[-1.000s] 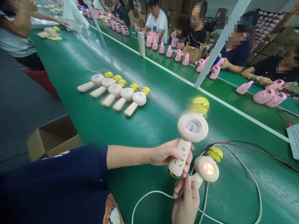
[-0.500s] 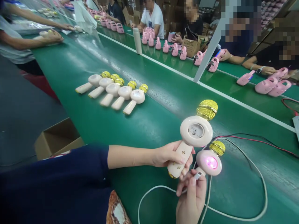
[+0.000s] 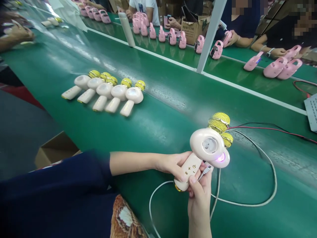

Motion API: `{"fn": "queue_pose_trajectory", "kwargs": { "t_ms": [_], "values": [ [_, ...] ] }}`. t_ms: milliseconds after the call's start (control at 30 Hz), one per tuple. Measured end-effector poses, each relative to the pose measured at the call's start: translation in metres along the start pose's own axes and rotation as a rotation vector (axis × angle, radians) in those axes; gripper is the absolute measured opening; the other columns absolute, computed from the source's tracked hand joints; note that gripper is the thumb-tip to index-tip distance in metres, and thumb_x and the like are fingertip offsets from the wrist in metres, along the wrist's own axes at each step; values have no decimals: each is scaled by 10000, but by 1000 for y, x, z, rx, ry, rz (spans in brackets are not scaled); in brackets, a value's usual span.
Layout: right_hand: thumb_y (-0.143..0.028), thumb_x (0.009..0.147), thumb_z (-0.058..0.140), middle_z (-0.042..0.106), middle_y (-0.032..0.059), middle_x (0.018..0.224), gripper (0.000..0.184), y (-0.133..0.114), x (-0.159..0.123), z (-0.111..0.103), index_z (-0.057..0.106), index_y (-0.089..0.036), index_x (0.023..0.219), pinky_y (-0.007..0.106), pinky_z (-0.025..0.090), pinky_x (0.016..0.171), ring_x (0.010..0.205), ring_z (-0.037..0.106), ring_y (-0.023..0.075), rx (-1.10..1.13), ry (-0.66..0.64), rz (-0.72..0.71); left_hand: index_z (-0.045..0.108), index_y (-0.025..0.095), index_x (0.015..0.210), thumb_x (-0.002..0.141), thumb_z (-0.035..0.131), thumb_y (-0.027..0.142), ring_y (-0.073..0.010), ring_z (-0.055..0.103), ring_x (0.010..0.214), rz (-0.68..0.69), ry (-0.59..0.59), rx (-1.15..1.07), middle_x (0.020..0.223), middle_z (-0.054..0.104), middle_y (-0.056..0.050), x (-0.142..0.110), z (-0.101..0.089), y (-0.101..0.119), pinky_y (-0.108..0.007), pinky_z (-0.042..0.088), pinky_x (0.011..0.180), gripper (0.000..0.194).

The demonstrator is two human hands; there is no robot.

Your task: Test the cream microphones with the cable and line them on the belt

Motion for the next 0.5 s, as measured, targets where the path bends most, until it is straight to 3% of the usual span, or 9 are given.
{"fn": "queue_pose_trajectory", "kwargs": {
  "t_ms": [100,267,400,500],
  "values": [
    [-410,702,700,466,-29,726,530,0,1,-2,502,-248,1166,187,269,375,472,321,75,10,-3,-10,467,201,1066,543,794,220,-240,654,864,-1,-30,-30,864,581,1,0,-3,-1,-416,506,772,617],
    [-388,647,767,541,28,896,516,4,3,-7,512,-268,1080,202,372,458,623,504,123,48,-22,-40,482,198,1073,579,805,245,-149,617,781,63,-10,-53,876,603,-1,3,-9,2,-323,485,748,592],
    [-346,670,774,554,7,862,544,8,2,-4,482,-269,1123,181,319,415,522,455,79,35,-14,-39,534,170,1012,542,842,273,-128,584,733,49,4,-50,807,594,3,4,-5,2,-272,473,679,571],
    [-414,720,740,540,-41,721,516,9,5,-2,483,-258,1139,194,316,385,421,397,64,14,-58,-17,559,155,958,540,850,313,-118,572,673,35,140,-41,761,587,-2,-1,-13,5,-241,453,596,532]
  ]
}}
Point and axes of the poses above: each hand's wrist, its own x-axis towards the middle knuckle, its own z-axis out of the palm, y = z × x, the point moved 8 cm from there along x, towards the middle knuckle
